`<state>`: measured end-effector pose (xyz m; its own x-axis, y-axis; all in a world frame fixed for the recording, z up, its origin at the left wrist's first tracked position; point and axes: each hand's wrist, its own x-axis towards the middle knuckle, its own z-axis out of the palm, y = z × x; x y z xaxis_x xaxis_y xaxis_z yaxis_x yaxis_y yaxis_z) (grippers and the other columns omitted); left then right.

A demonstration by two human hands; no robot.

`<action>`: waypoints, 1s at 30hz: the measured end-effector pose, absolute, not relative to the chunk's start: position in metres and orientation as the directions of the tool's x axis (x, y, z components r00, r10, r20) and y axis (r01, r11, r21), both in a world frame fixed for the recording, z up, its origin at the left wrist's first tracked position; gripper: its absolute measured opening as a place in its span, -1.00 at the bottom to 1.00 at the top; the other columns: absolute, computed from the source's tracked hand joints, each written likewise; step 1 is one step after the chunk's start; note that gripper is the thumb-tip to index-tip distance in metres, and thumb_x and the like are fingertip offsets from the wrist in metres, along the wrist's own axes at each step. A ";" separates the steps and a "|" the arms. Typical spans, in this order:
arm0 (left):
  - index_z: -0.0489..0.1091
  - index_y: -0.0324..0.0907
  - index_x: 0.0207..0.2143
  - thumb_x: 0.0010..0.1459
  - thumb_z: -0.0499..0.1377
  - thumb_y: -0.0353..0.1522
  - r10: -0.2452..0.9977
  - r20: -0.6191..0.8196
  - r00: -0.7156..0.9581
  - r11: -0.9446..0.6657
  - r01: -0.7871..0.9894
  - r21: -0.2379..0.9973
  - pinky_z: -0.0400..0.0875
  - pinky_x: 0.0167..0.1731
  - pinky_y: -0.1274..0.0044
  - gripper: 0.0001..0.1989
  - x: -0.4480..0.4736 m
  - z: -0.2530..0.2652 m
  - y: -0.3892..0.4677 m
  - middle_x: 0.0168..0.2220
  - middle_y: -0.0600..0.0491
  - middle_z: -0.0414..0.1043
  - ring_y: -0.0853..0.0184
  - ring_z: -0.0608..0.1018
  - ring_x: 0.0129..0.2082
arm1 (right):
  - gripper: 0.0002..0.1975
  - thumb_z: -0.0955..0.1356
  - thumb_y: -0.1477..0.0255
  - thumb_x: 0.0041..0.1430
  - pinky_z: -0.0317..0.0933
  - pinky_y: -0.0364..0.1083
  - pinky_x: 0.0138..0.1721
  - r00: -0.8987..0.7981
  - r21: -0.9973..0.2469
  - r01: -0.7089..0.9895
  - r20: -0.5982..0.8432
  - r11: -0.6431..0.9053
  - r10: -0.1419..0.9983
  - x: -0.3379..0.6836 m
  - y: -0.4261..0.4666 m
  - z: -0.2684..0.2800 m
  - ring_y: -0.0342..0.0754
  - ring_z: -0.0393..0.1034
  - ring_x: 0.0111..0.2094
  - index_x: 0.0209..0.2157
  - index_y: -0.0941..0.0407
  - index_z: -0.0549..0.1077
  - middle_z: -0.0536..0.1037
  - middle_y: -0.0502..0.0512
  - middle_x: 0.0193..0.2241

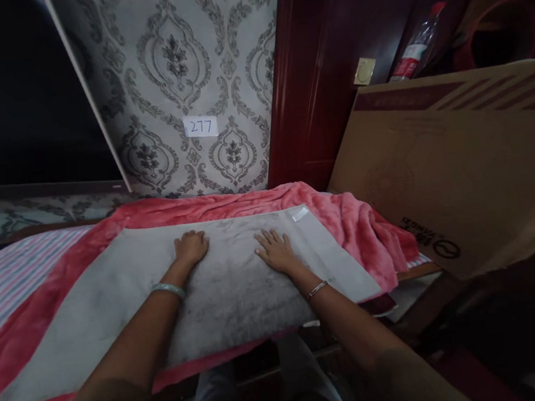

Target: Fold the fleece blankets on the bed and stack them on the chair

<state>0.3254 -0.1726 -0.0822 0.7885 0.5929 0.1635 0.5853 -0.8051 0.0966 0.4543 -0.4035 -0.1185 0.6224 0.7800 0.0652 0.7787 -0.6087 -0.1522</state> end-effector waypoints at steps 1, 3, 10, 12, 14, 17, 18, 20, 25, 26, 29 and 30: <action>0.41 -0.17 0.19 0.33 -0.11 -0.22 0.579 0.159 0.800 -0.815 0.572 0.094 0.22 0.19 0.13 -0.48 0.326 -0.084 -0.179 0.24 -0.23 0.35 0.02 0.33 0.27 | -0.39 0.06 0.08 0.43 -0.27 0.30 0.35 0.623 -0.148 0.778 0.068 -0.610 0.779 0.455 -0.404 -0.118 0.13 -0.24 0.45 0.42 -0.09 0.02 -0.08 0.06 0.46; 0.34 -0.10 0.25 0.34 -0.10 -0.14 0.523 0.154 0.838 -0.852 0.515 0.088 0.11 0.25 0.09 -0.45 0.328 -0.090 -0.192 0.34 -0.16 0.22 0.04 0.21 0.35 | -0.39 0.06 0.08 0.43 -0.27 0.30 0.36 0.626 -0.143 0.777 0.074 -0.613 0.776 0.456 -0.404 -0.118 0.13 -0.23 0.45 0.42 -0.09 0.02 -0.07 0.06 0.46; 0.12 -0.07 0.39 0.37 -0.16 -0.09 0.461 0.098 0.882 -0.887 0.456 0.068 -0.07 0.32 0.04 -0.39 0.325 -0.106 -0.210 0.45 -0.09 -0.02 0.03 0.03 0.43 | -0.39 0.03 0.06 0.44 -0.26 0.28 0.36 0.608 -0.141 0.791 0.058 -0.596 0.792 0.462 -0.406 -0.119 0.10 -0.25 0.45 0.43 -0.09 0.00 -0.09 0.03 0.46; 0.12 -0.07 0.39 0.37 -0.16 -0.10 0.459 0.097 0.883 -0.888 0.455 0.058 -0.05 0.31 0.04 -0.39 0.325 -0.105 -0.208 0.45 -0.09 -0.02 0.03 0.04 0.43 | -0.38 0.03 0.07 0.44 -0.25 0.23 0.37 0.593 -0.147 0.801 0.055 -0.581 0.804 0.467 -0.410 -0.118 0.08 -0.24 0.45 0.43 -0.08 0.00 -0.07 0.02 0.46; 0.12 -0.08 0.38 0.37 -0.17 -0.11 0.461 0.101 0.882 -0.887 0.459 0.045 -0.04 0.31 0.03 -0.39 0.326 -0.104 -0.207 0.45 -0.10 -0.02 0.02 0.04 0.43 | -0.38 0.03 0.07 0.43 -0.25 0.20 0.38 0.588 -0.148 0.804 0.048 -0.576 0.808 0.475 -0.418 -0.117 0.06 -0.23 0.45 0.43 -0.07 0.00 -0.07 0.02 0.46; 0.13 -0.10 0.38 0.37 -0.17 -0.12 0.464 0.105 0.879 -0.885 0.463 0.038 -0.02 0.31 0.04 -0.39 0.328 -0.103 -0.206 0.44 -0.10 -0.01 0.02 0.05 0.43 | -0.38 0.06 0.06 0.43 -0.26 0.22 0.38 0.633 -0.144 0.768 0.019 -0.624 0.774 0.494 -0.440 -0.116 0.06 -0.25 0.46 0.43 -0.08 -0.01 -0.10 0.01 0.46; 0.13 -0.10 0.38 0.37 -0.16 -0.13 0.464 0.105 0.879 -0.885 0.463 0.038 -0.01 0.31 0.04 -0.39 0.329 -0.103 -0.206 0.44 -0.10 -0.01 0.01 0.05 0.43 | -0.38 0.06 0.07 0.43 -0.27 0.22 0.38 0.659 -0.140 0.746 0.012 -0.651 0.752 0.502 -0.451 -0.116 0.07 -0.25 0.46 0.43 -0.08 -0.02 -0.11 0.01 0.46; 0.15 -0.10 0.38 0.36 -0.16 -0.13 0.465 0.109 0.879 -0.885 0.463 0.037 0.00 0.30 0.03 -0.40 0.330 -0.103 -0.206 0.44 -0.11 0.00 0.00 0.07 0.42 | -0.38 0.06 0.07 0.43 -0.29 0.23 0.38 0.721 -0.133 0.688 0.006 -0.714 0.693 0.517 -0.477 -0.118 0.07 -0.27 0.46 0.44 -0.07 -0.03 -0.11 0.01 0.47; 0.17 -0.10 0.36 0.35 -0.15 -0.15 0.452 0.133 0.882 -0.891 0.452 0.027 0.03 0.28 0.01 -0.40 0.331 -0.106 -0.204 0.43 -0.11 0.03 -0.02 0.10 0.41 | -0.37 0.04 0.09 0.44 -0.19 0.22 0.37 0.848 -0.131 0.527 0.014 -0.839 0.530 0.546 -0.536 -0.127 0.07 -0.28 0.46 0.45 -0.03 -0.07 -0.15 0.04 0.47; 0.17 -0.10 0.36 0.35 -0.15 -0.15 0.450 0.132 0.883 -0.892 0.452 0.021 0.04 0.28 0.01 -0.40 0.332 -0.106 -0.203 0.43 -0.11 0.03 -0.02 0.10 0.41 | -0.37 0.04 0.10 0.44 -0.17 0.21 0.36 0.860 -0.127 0.508 0.021 -0.852 0.510 0.548 -0.542 -0.129 0.07 -0.27 0.46 0.45 -0.02 -0.07 -0.15 0.06 0.47; 0.16 -0.11 0.37 0.35 -0.16 -0.15 0.454 0.132 0.881 -0.889 0.457 0.003 0.03 0.28 0.02 -0.40 0.332 -0.107 -0.203 0.43 -0.11 0.03 -0.01 0.10 0.41 | -0.36 0.04 0.10 0.44 -0.14 0.19 0.36 0.875 -0.118 0.484 0.050 -0.867 0.482 0.549 -0.548 -0.134 0.06 -0.25 0.45 0.45 0.00 -0.06 -0.11 0.11 0.47; 0.16 -0.11 0.37 0.35 -0.16 -0.16 0.455 0.134 0.880 -0.888 0.460 -0.002 0.03 0.28 0.03 -0.40 0.332 -0.106 -0.204 0.43 -0.11 0.03 -0.01 0.09 0.41 | -0.37 0.04 0.10 0.44 -0.14 0.19 0.36 0.875 -0.121 0.483 0.057 -0.867 0.480 0.548 -0.548 -0.135 0.07 -0.24 0.45 0.44 0.00 -0.05 -0.11 0.11 0.47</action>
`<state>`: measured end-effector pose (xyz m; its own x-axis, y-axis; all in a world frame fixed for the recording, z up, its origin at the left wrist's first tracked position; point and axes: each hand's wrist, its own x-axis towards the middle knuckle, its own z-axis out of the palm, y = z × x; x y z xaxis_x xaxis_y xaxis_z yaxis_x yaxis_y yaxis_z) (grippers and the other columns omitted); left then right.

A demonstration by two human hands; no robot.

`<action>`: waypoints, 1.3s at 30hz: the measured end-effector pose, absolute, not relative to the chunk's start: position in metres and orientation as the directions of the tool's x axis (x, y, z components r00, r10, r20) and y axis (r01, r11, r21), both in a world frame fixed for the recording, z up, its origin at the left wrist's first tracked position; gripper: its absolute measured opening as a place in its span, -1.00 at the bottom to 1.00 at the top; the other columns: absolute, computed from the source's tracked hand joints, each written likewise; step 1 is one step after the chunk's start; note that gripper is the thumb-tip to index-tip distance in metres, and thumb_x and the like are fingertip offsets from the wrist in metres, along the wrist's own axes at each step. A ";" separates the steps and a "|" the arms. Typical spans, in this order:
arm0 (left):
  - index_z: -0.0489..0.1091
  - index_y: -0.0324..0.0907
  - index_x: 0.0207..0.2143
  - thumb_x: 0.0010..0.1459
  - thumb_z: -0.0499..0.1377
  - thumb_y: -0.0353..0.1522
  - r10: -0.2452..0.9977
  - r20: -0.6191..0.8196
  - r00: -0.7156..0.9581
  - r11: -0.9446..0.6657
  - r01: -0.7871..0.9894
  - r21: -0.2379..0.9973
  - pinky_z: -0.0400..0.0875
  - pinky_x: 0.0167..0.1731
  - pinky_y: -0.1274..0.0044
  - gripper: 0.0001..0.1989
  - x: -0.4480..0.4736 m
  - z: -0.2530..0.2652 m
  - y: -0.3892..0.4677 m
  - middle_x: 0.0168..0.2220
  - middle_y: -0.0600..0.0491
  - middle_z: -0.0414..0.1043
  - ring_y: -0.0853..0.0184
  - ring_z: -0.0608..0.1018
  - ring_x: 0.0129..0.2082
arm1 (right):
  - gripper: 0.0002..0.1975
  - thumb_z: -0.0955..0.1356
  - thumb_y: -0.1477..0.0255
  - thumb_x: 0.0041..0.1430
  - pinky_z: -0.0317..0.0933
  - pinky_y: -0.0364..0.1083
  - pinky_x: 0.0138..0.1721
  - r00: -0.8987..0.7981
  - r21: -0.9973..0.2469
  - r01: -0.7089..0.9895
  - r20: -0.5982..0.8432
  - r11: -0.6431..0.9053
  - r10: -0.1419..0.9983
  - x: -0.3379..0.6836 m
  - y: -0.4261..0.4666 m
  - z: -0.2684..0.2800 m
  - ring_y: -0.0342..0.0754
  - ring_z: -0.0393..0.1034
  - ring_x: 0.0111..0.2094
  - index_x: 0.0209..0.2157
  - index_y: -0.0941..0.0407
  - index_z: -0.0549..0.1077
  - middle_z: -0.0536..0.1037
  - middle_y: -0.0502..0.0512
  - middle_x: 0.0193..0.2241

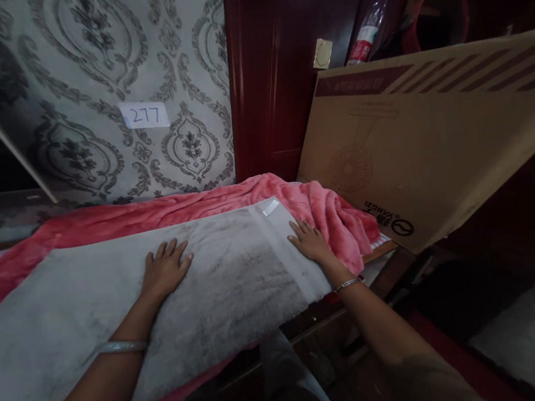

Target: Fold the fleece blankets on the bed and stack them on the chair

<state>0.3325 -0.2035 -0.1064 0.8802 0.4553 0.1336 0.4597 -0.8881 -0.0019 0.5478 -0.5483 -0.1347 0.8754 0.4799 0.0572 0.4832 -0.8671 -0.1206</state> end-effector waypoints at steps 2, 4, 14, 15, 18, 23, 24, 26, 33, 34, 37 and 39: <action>0.16 -0.12 0.37 0.36 -0.17 -0.16 0.458 0.130 0.879 -0.886 0.463 -0.011 0.03 0.28 0.04 -0.40 0.332 -0.105 -0.205 0.43 -0.11 0.03 -0.01 0.09 0.41 | -0.37 0.05 0.11 0.44 -0.15 0.20 0.35 0.875 -0.130 0.484 0.059 -0.865 0.480 0.546 -0.547 -0.133 0.08 -0.24 0.45 0.44 0.00 -0.04 -0.11 0.12 0.47; 0.16 -0.13 0.37 0.36 -0.17 -0.17 0.459 0.126 0.880 -0.886 0.464 -0.014 0.03 0.28 0.05 -0.40 0.332 -0.104 -0.207 0.43 -0.11 0.02 -0.01 0.09 0.41 | -0.37 0.06 0.13 0.44 -0.15 0.21 0.35 0.875 -0.141 0.481 0.028 -0.865 0.483 0.546 -0.545 -0.128 0.09 -0.24 0.45 0.44 0.01 -0.05 -0.12 0.13 0.47; 0.17 -0.11 0.36 0.37 -0.15 -0.16 0.464 0.137 0.875 -0.884 0.468 0.001 0.03 0.30 0.05 -0.42 0.331 -0.105 -0.208 0.43 -0.09 0.04 0.01 0.10 0.41 | -0.39 0.07 0.13 0.45 -0.26 0.25 0.37 0.808 -0.165 0.587 0.075 -0.792 0.584 0.542 -0.495 -0.100 0.10 -0.29 0.46 0.43 0.00 0.02 -0.14 0.13 0.47; 0.17 -0.11 0.36 0.37 -0.15 -0.16 0.465 0.137 0.875 -0.884 0.468 0.006 0.03 0.30 0.05 -0.42 0.331 -0.104 -0.208 0.43 -0.09 0.04 0.02 0.09 0.41 | -0.40 0.06 0.13 0.45 -0.27 0.24 0.37 0.801 -0.170 0.596 0.069 -0.784 0.594 0.541 -0.491 -0.105 0.09 -0.29 0.46 0.43 -0.01 0.01 -0.13 0.11 0.47; 0.16 -0.11 0.37 0.37 -0.15 -0.16 0.465 0.124 0.877 -0.884 0.467 0.013 0.03 0.30 0.05 -0.42 0.332 -0.104 -0.209 0.43 -0.09 0.03 0.02 0.08 0.42 | -0.40 0.05 0.13 0.45 -0.30 0.23 0.38 0.804 -0.158 0.593 0.064 -0.790 0.591 0.539 -0.488 -0.120 0.08 -0.27 0.46 0.43 -0.02 0.00 -0.08 0.08 0.46; 0.12 -0.23 0.37 0.37 -0.17 -0.15 0.502 0.132 0.855 -0.862 0.507 -0.011 0.01 0.32 0.09 -0.38 0.331 -0.105 -0.211 0.43 -0.20 -0.01 0.06 0.09 0.42 | -0.41 0.04 0.13 0.46 -0.27 0.23 0.38 0.805 -0.147 0.594 0.099 -0.791 0.585 0.540 -0.492 -0.131 0.08 -0.23 0.45 0.43 -0.03 0.02 -0.05 0.06 0.46; 0.13 -0.27 0.37 0.37 -0.17 -0.14 0.520 0.146 0.842 -0.849 0.527 -0.017 0.02 0.32 0.10 -0.36 0.331 -0.106 -0.212 0.42 -0.23 0.01 0.06 0.11 0.41 | -0.41 0.04 0.13 0.46 -0.26 0.23 0.38 0.803 -0.143 0.596 0.105 -0.790 0.587 0.540 -0.492 -0.132 0.08 -0.22 0.45 0.43 -0.03 0.03 -0.04 0.06 0.45; 0.15 -0.31 0.35 0.37 -0.18 -0.13 0.556 0.173 0.813 -0.822 0.568 -0.029 0.04 0.30 0.09 -0.35 0.330 -0.106 -0.213 0.41 -0.28 0.05 0.04 0.13 0.40 | -0.41 0.04 0.14 0.46 -0.23 0.23 0.37 0.800 -0.133 0.599 0.116 -0.789 0.588 0.541 -0.492 -0.132 0.09 -0.19 0.44 0.42 -0.02 0.04 -0.02 0.07 0.45; 0.01 -0.28 0.41 0.37 -0.20 -0.07 0.577 0.026 0.816 -0.816 0.577 -0.010 -0.03 0.32 0.06 -0.30 0.327 -0.102 -0.209 0.44 -0.25 -0.08 0.05 0.04 0.44 | -0.42 0.04 0.17 0.45 -0.16 0.25 0.36 0.796 -0.102 0.603 0.150 -0.791 0.587 0.542 -0.493 -0.140 0.09 -0.14 0.43 0.41 -0.02 0.08 0.02 0.07 0.44; 0.00 -0.25 0.42 0.37 -0.20 -0.06 0.563 0.000 0.827 -0.827 0.563 -0.006 -0.05 0.33 0.06 -0.30 0.323 -0.101 -0.206 0.45 -0.22 -0.10 0.06 0.02 0.44 | -0.42 0.04 0.17 0.45 -0.14 0.25 0.36 0.793 -0.095 0.605 0.157 -0.790 0.589 0.543 -0.493 -0.142 0.09 -0.13 0.43 0.41 -0.02 0.08 0.03 0.07 0.44; -0.01 -0.18 0.42 0.38 -0.20 -0.06 0.559 -0.025 0.829 -0.829 0.559 -0.015 -0.09 0.34 0.05 -0.32 0.300 -0.098 -0.188 0.47 -0.14 -0.12 0.09 -0.01 0.45 | -0.43 0.03 0.18 0.45 -0.10 0.26 0.35 0.783 -0.072 0.615 0.170 -0.785 0.598 0.543 -0.494 -0.145 0.10 -0.10 0.42 0.40 -0.02 0.10 0.06 0.08 0.43; -0.01 -0.15 0.43 0.37 -0.21 -0.05 0.614 -0.021 0.789 -0.789 0.613 -0.033 -0.10 0.33 0.02 -0.32 0.274 -0.096 -0.169 0.47 -0.11 -0.14 0.07 -0.02 0.45 | -0.43 0.03 0.18 0.45 -0.08 0.27 0.34 0.781 -0.068 0.617 0.169 -0.784 0.601 0.544 -0.494 -0.147 0.12 -0.08 0.42 0.40 -0.01 0.11 0.06 0.09 0.43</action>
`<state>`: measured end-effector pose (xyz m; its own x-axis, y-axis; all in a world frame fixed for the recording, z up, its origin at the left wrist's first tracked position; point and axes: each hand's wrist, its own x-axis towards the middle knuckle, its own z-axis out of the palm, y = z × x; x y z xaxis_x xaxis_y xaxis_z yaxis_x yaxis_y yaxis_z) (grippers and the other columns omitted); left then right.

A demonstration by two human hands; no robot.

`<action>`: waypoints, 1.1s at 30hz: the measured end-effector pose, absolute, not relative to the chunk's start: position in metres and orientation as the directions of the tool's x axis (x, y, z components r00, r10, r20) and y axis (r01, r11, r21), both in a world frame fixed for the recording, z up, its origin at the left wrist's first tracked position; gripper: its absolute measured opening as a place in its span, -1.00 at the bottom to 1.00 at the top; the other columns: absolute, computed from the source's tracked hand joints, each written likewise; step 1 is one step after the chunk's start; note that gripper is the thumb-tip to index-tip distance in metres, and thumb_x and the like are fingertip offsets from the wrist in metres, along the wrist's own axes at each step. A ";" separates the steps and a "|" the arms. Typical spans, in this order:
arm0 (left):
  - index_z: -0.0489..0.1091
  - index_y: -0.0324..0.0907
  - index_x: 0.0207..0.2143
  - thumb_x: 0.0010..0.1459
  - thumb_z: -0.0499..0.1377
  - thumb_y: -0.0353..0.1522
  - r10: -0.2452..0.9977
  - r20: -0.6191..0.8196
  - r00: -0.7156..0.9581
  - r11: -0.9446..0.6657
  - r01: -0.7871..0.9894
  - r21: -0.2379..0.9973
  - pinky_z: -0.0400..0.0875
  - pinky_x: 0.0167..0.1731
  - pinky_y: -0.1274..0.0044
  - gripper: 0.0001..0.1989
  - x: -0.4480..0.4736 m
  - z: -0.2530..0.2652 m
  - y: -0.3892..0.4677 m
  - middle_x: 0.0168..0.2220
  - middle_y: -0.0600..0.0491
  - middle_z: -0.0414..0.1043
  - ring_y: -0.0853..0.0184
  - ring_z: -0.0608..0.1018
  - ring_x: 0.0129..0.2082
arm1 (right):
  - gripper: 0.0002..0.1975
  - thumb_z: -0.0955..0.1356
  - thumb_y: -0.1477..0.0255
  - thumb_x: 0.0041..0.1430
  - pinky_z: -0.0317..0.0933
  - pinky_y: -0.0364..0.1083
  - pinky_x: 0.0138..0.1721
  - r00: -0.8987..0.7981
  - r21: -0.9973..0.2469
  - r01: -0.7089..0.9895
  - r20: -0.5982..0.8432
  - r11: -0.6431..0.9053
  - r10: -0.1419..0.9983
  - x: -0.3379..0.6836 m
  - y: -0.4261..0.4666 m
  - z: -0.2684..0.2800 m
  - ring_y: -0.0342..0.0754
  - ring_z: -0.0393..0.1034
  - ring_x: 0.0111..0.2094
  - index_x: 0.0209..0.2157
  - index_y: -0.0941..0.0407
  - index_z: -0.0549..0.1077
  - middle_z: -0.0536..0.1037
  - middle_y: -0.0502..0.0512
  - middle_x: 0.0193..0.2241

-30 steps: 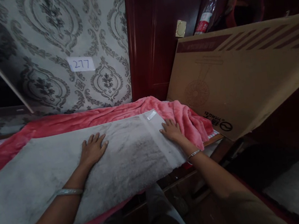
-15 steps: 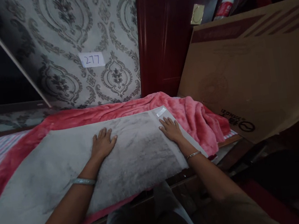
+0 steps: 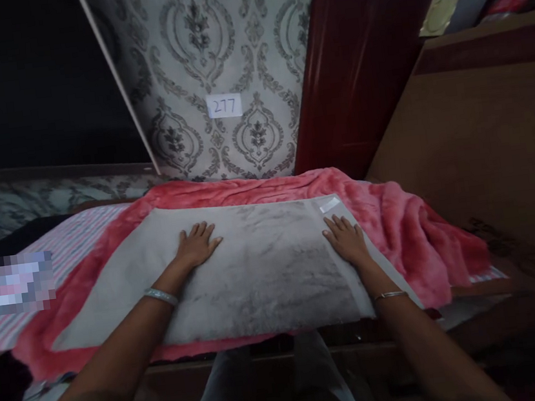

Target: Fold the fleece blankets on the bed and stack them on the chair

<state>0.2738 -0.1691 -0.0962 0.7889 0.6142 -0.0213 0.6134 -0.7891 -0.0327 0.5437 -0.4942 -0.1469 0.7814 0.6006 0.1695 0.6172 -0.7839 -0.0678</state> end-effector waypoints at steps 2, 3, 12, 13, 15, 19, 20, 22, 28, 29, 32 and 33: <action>-0.01 -0.13 0.43 0.37 -0.22 -0.05 0.688 -0.023 0.725 -0.725 0.687 -0.047 -0.10 0.32 -0.01 -0.33 0.243 -0.093 -0.147 0.47 -0.09 -0.15 0.04 -0.01 0.45 | -0.42 0.02 0.19 0.44 -0.07 0.28 0.33 0.780 -0.071 0.619 0.170 -0.782 0.602 0.545 -0.494 -0.150 0.13 -0.08 0.42 0.40 0.00 0.12 0.07 0.10 0.42; -0.01 -0.12 0.43 0.37 -0.22 -0.05 0.723 -0.028 0.690 -0.691 0.721 -0.055 -0.10 0.32 -0.02 -0.33 0.227 -0.091 -0.135 0.47 -0.10 -0.14 0.03 -0.01 0.45 | -0.41 0.02 0.18 0.44 -0.07 0.28 0.33 0.778 -0.074 0.622 0.175 -0.780 0.604 0.546 -0.495 -0.152 0.13 -0.07 0.42 0.40 0.01 0.13 0.08 0.11 0.42; -0.05 -0.08 0.44 0.37 -0.25 -0.07 0.901 -0.047 0.432 -0.429 0.901 0.056 0.11 0.24 -0.04 -0.34 0.141 -0.077 -0.079 0.48 -0.08 -0.19 -0.09 0.05 0.42 | -0.39 0.02 0.15 0.40 -0.04 0.33 0.31 0.760 -0.093 0.641 0.214 -0.762 0.613 0.554 -0.495 -0.165 0.17 -0.01 0.39 0.37 0.01 0.18 0.15 0.13 0.39; -0.02 -0.07 0.43 0.37 -0.24 -0.07 0.903 -0.047 0.427 -0.425 0.904 0.048 0.13 0.23 -0.04 -0.35 0.140 -0.075 -0.080 0.48 -0.08 -0.16 -0.10 0.07 0.41 | -0.39 0.01 0.15 0.40 -0.04 0.33 0.31 0.760 -0.096 0.642 0.212 -0.760 0.615 0.555 -0.495 -0.165 0.17 -0.01 0.39 0.37 0.01 0.18 0.15 0.13 0.40; 0.11 -0.10 0.39 0.36 -0.19 -0.09 0.910 -0.031 0.413 -0.413 0.911 -0.001 0.07 0.23 -0.11 -0.37 0.147 -0.071 -0.083 0.46 -0.13 -0.10 -0.17 0.06 0.40 | -0.39 0.02 0.14 0.40 -0.04 0.34 0.31 0.758 -0.100 0.645 0.211 -0.758 0.618 0.555 -0.494 -0.165 0.17 -0.01 0.39 0.37 0.01 0.18 0.15 0.13 0.40; 0.20 -0.28 0.33 0.34 -0.13 -0.12 0.872 0.041 0.488 -0.484 0.872 -0.071 -0.19 0.29 -0.13 -0.36 0.192 -0.060 -0.100 0.45 -0.30 -0.13 -0.18 -0.08 0.44 | -0.38 0.01 0.13 0.40 -0.05 0.33 0.31 0.761 -0.095 0.640 0.209 -0.762 0.614 0.556 -0.494 -0.166 0.17 -0.03 0.40 0.37 0.02 0.18 0.15 0.14 0.40; 0.12 -0.29 0.37 0.35 -0.15 -0.12 0.830 0.036 0.556 -0.554 0.830 -0.060 -0.20 0.30 -0.10 -0.34 0.209 -0.059 -0.106 0.45 -0.30 -0.16 -0.14 -0.08 0.44 | -0.38 0.01 0.13 0.40 -0.05 0.33 0.31 0.763 -0.094 0.639 0.208 -0.763 0.613 0.556 -0.493 -0.167 0.17 -0.03 0.40 0.37 0.02 0.18 0.14 0.13 0.40; 0.01 -0.16 0.42 0.36 -0.17 -0.10 0.737 -0.010 0.676 -0.676 0.736 -0.028 -0.13 0.33 -0.01 -0.34 0.247 -0.062 -0.119 0.47 -0.17 -0.16 0.01 -0.05 0.45 | -0.38 0.00 0.13 0.40 -0.06 0.33 0.32 0.761 -0.092 0.640 0.213 -0.763 0.613 0.557 -0.493 -0.168 0.17 -0.02 0.40 0.38 0.01 0.17 0.14 0.13 0.40; 0.00 0.01 0.42 0.37 -0.20 -0.07 0.577 -0.046 0.816 -0.815 0.578 0.032 -0.10 0.35 0.09 -0.37 0.318 -0.088 -0.141 0.48 0.00 -0.15 0.17 -0.03 0.46 | -0.40 0.00 0.15 0.40 -0.05 0.33 0.31 0.758 -0.080 0.638 0.238 -0.766 0.607 0.556 -0.492 -0.170 0.15 -0.01 0.40 0.37 -0.02 0.18 0.16 0.12 0.39; 0.00 -0.01 0.42 0.37 -0.21 -0.07 0.582 -0.039 0.812 -0.812 0.583 0.033 -0.11 0.35 0.08 -0.37 0.321 -0.092 -0.139 0.47 -0.02 -0.14 0.16 -0.03 0.46 | -0.40 0.01 0.16 0.40 -0.04 0.33 0.31 0.755 -0.079 0.641 0.243 -0.764 0.609 0.556 -0.492 -0.170 0.15 -0.01 0.40 0.37 -0.03 0.17 0.16 0.12 0.39; -0.02 -0.06 0.43 0.37 -0.23 -0.07 0.620 -0.014 0.785 -0.784 0.620 0.026 -0.14 0.35 0.07 -0.35 0.316 -0.100 -0.122 0.47 -0.06 -0.15 0.13 -0.04 0.46 | -0.41 0.01 0.16 0.40 -0.04 0.33 0.31 0.749 -0.078 0.648 0.247 -0.758 0.615 0.555 -0.493 -0.169 0.16 0.00 0.40 0.37 -0.04 0.18 0.17 0.12 0.39; -0.02 -0.07 0.43 0.37 -0.24 -0.07 0.636 -0.010 0.771 -0.771 0.636 0.021 -0.15 0.35 0.07 -0.35 0.312 -0.101 -0.114 0.47 -0.06 -0.15 0.13 -0.04 0.46 | -0.41 0.01 0.16 0.41 -0.05 0.33 0.31 0.749 -0.078 0.648 0.244 -0.757 0.616 0.555 -0.493 -0.168 0.15 -0.01 0.40 0.37 -0.03 0.18 0.17 0.11 0.39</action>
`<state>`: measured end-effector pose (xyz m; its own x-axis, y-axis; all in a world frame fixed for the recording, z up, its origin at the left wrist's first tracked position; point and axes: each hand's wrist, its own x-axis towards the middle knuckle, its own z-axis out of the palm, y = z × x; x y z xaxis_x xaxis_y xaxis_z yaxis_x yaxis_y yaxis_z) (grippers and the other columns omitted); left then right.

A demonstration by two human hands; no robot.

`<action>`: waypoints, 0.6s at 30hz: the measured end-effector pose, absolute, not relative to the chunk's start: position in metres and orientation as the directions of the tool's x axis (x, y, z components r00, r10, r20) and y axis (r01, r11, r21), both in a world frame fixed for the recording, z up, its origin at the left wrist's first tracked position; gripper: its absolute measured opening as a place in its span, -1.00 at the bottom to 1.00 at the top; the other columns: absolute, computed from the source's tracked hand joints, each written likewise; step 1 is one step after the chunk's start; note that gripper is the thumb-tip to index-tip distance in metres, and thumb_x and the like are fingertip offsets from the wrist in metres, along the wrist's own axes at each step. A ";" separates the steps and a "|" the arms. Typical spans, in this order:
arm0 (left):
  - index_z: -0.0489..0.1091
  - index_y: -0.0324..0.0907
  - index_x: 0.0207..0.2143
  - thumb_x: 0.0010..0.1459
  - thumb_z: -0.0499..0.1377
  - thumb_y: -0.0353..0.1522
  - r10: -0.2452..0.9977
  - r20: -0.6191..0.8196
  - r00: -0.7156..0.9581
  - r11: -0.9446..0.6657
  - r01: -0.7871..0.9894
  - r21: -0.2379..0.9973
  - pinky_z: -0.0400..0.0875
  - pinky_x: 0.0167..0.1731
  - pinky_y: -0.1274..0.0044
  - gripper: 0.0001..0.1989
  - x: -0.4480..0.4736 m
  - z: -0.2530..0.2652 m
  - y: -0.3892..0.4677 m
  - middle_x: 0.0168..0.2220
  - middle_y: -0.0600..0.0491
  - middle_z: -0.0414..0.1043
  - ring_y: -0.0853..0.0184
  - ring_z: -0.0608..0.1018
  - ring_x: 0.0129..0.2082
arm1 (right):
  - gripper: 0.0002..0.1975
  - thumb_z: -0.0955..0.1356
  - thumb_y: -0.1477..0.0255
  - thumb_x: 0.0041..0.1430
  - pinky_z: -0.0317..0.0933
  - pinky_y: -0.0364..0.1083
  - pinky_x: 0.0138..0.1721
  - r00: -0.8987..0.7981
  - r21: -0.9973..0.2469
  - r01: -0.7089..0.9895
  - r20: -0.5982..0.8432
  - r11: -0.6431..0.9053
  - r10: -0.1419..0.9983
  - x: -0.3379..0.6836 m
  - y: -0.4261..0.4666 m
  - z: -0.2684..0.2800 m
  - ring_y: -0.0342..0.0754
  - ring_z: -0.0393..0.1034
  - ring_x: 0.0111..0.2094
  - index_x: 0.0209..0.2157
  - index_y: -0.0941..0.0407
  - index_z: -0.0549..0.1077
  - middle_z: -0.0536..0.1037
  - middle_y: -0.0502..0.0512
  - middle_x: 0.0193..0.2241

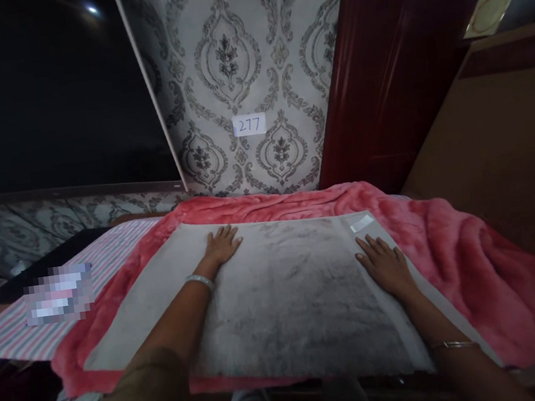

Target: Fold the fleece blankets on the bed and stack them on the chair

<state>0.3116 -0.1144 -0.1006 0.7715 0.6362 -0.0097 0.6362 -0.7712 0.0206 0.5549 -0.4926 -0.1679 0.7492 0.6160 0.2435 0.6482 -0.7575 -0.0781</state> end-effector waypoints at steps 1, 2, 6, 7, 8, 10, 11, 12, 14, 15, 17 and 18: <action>-0.01 -0.07 0.43 0.37 -0.24 -0.07 0.655 -0.009 0.755 -0.755 0.655 0.014 -0.15 0.35 0.06 -0.35 0.306 -0.100 -0.106 0.47 -0.06 -0.15 0.12 -0.03 0.46 | -0.41 0.02 0.17 0.41 -0.05 0.32 0.32 0.752 -0.079 0.646 0.238 -0.759 0.615 0.555 -0.493 -0.167 0.15 -0.01 0.40 0.37 -0.02 0.18 0.16 0.11 0.39; -0.01 -0.07 0.43 0.37 -0.23 -0.07 0.677 -0.009 0.736 -0.736 0.677 0.008 -0.15 0.35 0.05 -0.35 0.299 -0.098 -0.097 0.47 -0.07 -0.14 0.11 -0.02 0.46 | -0.41 0.02 0.17 0.41 -0.05 0.31 0.32 0.755 -0.080 0.643 0.232 -0.762 0.613 0.554 -0.493 -0.166 0.15 -0.02 0.40 0.37 -0.01 0.18 0.15 0.11 0.40; -0.02 -0.13 0.43 0.36 -0.26 -0.09 0.775 -0.014 0.632 -0.632 0.775 -0.023 -0.09 0.31 -0.04 -0.33 0.264 -0.089 -0.062 0.47 -0.14 -0.15 0.01 -0.02 0.45 | -0.42 0.04 0.17 0.42 -0.06 0.29 0.33 0.765 -0.080 0.631 0.231 -0.772 0.601 0.551 -0.492 -0.163 0.14 -0.02 0.40 0.37 -0.01 0.18 0.14 0.10 0.40; -0.03 -0.16 0.43 0.36 -0.27 -0.10 0.795 -0.017 0.606 -0.606 0.795 -0.030 -0.09 0.30 -0.06 -0.32 0.255 -0.087 -0.056 0.47 -0.17 -0.16 -0.02 -0.02 0.45 | -0.42 0.04 0.17 0.42 -0.06 0.29 0.33 0.767 -0.080 0.629 0.231 -0.774 0.599 0.550 -0.492 -0.162 0.13 -0.03 0.40 0.37 -0.01 0.18 0.14 0.11 0.40; -0.03 -0.19 0.43 0.36 -0.28 -0.10 0.812 -0.021 0.584 -0.584 0.811 -0.038 -0.10 0.31 -0.07 -0.31 0.246 -0.085 -0.050 0.47 -0.18 -0.17 -0.04 -0.03 0.45 | -0.42 0.03 0.18 0.43 -0.07 0.28 0.33 0.768 -0.080 0.627 0.231 -0.775 0.597 0.549 -0.492 -0.161 0.12 -0.03 0.41 0.37 0.00 0.18 0.14 0.11 0.40; -0.05 -0.20 0.44 0.36 -0.29 -0.10 0.833 -0.040 0.552 -0.553 0.831 -0.057 -0.14 0.32 -0.04 -0.31 0.232 -0.082 -0.042 0.47 -0.17 -0.19 -0.04 -0.04 0.45 | -0.42 0.03 0.17 0.43 -0.08 0.27 0.33 0.773 -0.084 0.623 0.222 -0.778 0.595 0.548 -0.492 -0.159 0.12 -0.04 0.41 0.38 0.00 0.17 0.14 0.11 0.40; -0.06 -0.20 0.44 0.36 -0.28 -0.11 0.838 -0.052 0.543 -0.545 0.836 -0.066 -0.15 0.33 -0.03 -0.31 0.227 -0.080 -0.039 0.47 -0.16 -0.20 -0.03 -0.03 0.45 | -0.42 0.03 0.16 0.43 -0.08 0.27 0.33 0.775 -0.086 0.620 0.216 -0.780 0.593 0.548 -0.491 -0.158 0.12 -0.05 0.41 0.38 0.00 0.16 0.13 0.10 0.40; -0.06 -0.19 0.44 0.36 -0.27 -0.11 0.840 -0.064 0.538 -0.542 0.837 -0.075 -0.14 0.34 -0.01 -0.32 0.224 -0.077 -0.038 0.47 -0.15 -0.19 -0.02 -0.02 0.44 | -0.42 0.04 0.16 0.43 -0.08 0.28 0.33 0.777 -0.088 0.619 0.211 -0.780 0.593 0.547 -0.491 -0.157 0.12 -0.05 0.41 0.38 -0.01 0.16 0.13 0.10 0.40; -0.01 -0.16 0.43 0.36 -0.23 -0.12 0.837 -0.092 0.540 -0.547 0.833 -0.087 -0.13 0.33 -0.03 -0.34 0.224 -0.071 -0.036 0.46 -0.15 -0.13 -0.02 0.02 0.43 | -0.42 0.03 0.16 0.43 -0.08 0.28 0.33 0.778 -0.092 0.619 0.207 -0.780 0.593 0.547 -0.491 -0.156 0.12 -0.04 0.41 0.38 -0.02 0.17 0.13 0.09 0.40; 0.04 -0.14 0.41 0.36 -0.21 -0.11 0.833 -0.106 0.542 -0.551 0.829 -0.090 -0.13 0.32 -0.06 -0.35 0.225 -0.067 -0.037 0.45 -0.17 -0.06 -0.04 0.06 0.42 | -0.42 0.03 0.16 0.43 -0.08 0.29 0.33 0.777 -0.094 0.620 0.209 -0.779 0.593 0.548 -0.491 -0.156 0.12 -0.04 0.41 0.38 -0.02 0.17 0.13 0.10 0.40; 0.17 -0.14 0.37 0.35 -0.18 -0.07 0.828 -0.132 0.545 -0.558 0.824 -0.099 -0.14 0.29 -0.13 -0.35 0.232 -0.060 -0.043 0.41 -0.22 0.05 -0.12 0.13 0.39 | -0.42 0.02 0.16 0.43 -0.08 0.30 0.33 0.774 -0.098 0.624 0.220 -0.776 0.594 0.548 -0.492 -0.156 0.13 -0.04 0.41 0.38 -0.02 0.16 0.13 0.11 0.40; 0.21 -0.14 0.35 0.34 -0.18 -0.05 0.823 -0.136 0.552 -0.565 0.818 -0.102 -0.14 0.27 -0.15 -0.34 0.236 -0.057 -0.049 0.40 -0.24 0.06 -0.15 0.14 0.38 | -0.41 0.02 0.16 0.42 -0.08 0.31 0.32 0.771 -0.101 0.626 0.225 -0.773 0.596 0.548 -0.492 -0.157 0.14 -0.04 0.41 0.38 -0.02 0.16 0.13 0.11 0.40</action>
<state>0.2360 -0.0494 -0.0575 0.5516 0.8229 -0.1360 0.8184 -0.5655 -0.1022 0.5484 -0.4920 -0.1566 0.7712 0.5956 0.2246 0.6264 -0.7730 -0.1008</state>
